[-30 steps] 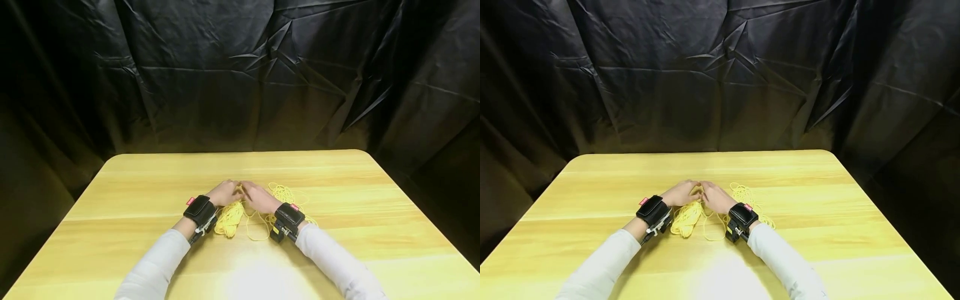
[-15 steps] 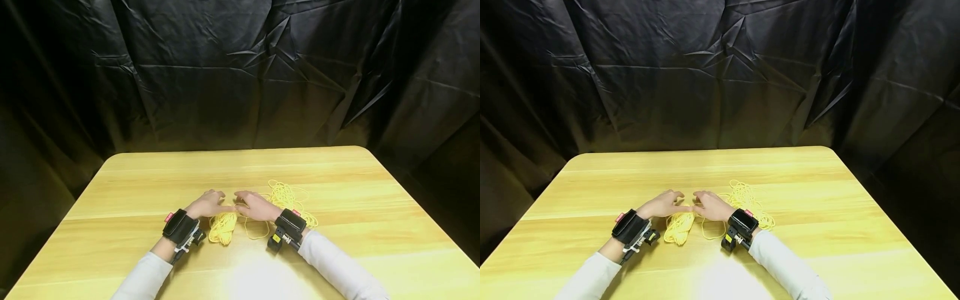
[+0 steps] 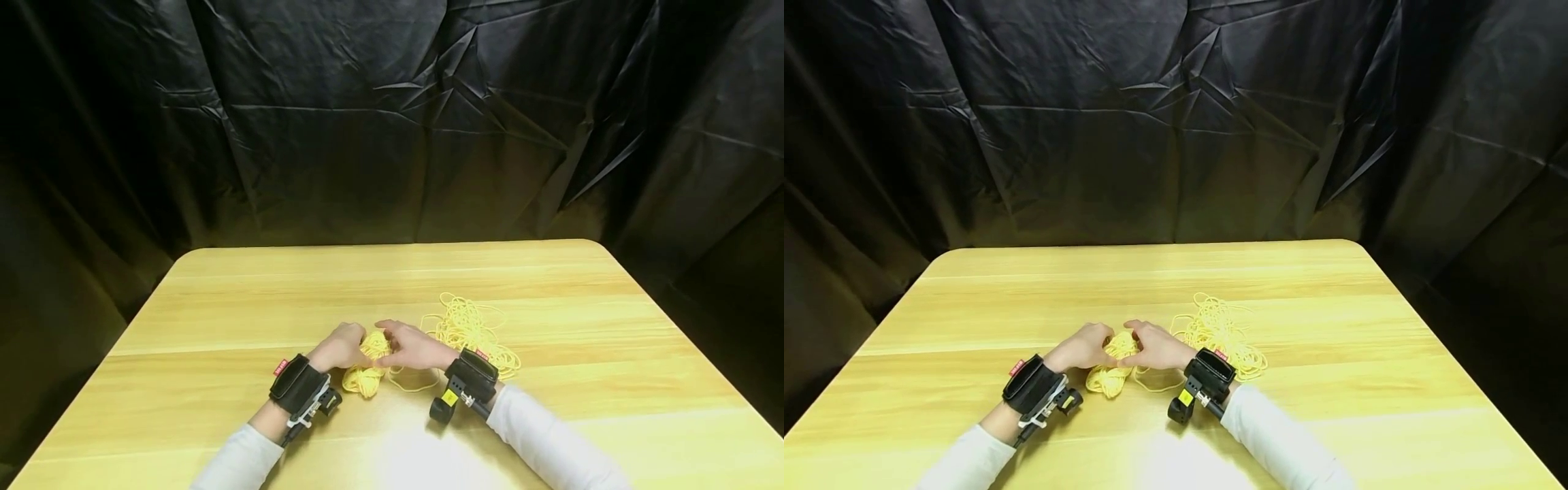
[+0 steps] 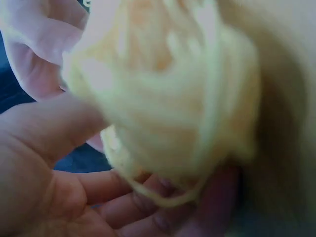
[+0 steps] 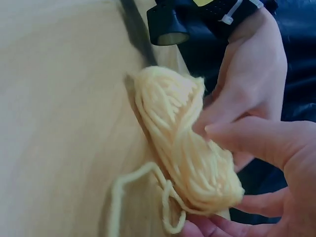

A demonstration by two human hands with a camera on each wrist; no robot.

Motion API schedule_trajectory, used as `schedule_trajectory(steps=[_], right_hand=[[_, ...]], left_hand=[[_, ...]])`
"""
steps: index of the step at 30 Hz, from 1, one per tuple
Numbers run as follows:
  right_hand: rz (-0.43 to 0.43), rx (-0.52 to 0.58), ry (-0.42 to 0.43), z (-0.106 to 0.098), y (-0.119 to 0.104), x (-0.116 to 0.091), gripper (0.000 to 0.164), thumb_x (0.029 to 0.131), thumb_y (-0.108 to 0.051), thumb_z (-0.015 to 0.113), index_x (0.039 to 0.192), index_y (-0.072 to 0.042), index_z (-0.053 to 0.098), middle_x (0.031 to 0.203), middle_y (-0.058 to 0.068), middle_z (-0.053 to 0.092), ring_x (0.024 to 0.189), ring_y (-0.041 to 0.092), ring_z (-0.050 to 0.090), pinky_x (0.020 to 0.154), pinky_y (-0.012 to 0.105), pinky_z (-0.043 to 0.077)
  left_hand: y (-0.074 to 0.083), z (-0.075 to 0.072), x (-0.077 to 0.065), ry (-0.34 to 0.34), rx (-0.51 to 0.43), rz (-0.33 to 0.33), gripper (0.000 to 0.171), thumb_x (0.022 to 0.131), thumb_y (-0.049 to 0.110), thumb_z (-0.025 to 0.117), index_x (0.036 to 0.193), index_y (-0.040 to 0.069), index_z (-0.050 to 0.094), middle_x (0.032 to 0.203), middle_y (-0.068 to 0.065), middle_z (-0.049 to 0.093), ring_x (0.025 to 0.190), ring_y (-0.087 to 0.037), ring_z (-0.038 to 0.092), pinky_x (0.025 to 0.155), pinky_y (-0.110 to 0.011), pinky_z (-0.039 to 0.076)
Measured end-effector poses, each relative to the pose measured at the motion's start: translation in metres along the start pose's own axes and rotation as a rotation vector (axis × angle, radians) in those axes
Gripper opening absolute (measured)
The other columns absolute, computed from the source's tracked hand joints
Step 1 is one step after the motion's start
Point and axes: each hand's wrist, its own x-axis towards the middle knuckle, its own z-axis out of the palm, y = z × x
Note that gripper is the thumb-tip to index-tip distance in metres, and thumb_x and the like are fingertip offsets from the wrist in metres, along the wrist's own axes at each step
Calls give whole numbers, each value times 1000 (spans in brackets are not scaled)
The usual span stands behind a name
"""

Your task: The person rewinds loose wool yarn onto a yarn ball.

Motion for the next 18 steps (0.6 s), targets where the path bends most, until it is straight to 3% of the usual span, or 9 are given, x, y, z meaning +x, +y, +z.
schedule_trajectory(steps=[4,8,13,15,18], right_hand=[[32,70,18,2,1,0,77,75,-25,70,135,1,29,73,3,51,63,11,45,55,22,41],[25,166,40,-4,6,0,72,79,-27,66,135,1,30,62,-1,42,54,11,42,47,21,37],[-15,365,73,-19,11,-2,47,85,-24,60,124,-3,47,83,8,62,66,17,59,61,35,52],[-23,433,116,-27,11,-5,39,86,-22,59,120,-4,52,97,11,64,73,16,60,70,43,51],[-7,501,212,-39,10,-10,36,87,-22,58,118,-4,53,100,11,62,79,13,59,76,44,49]], left_hand=[[-1,2,2,17,-57,56,20,70,10,73,74,2,55,62,0,43,56,-13,41,50,-21,35],[-2,-3,5,48,-159,130,17,73,4,69,70,3,52,62,1,39,57,-13,36,52,-20,28],[3,-18,6,50,-328,193,15,77,12,67,86,2,61,80,-3,59,71,-13,51,62,-23,43],[7,-26,7,37,-391,209,20,80,17,66,92,2,61,85,-6,62,75,-15,54,66,-25,46],[14,-37,8,62,-450,225,26,82,23,64,101,5,59,96,-7,62,87,-19,56,77,-32,47]])
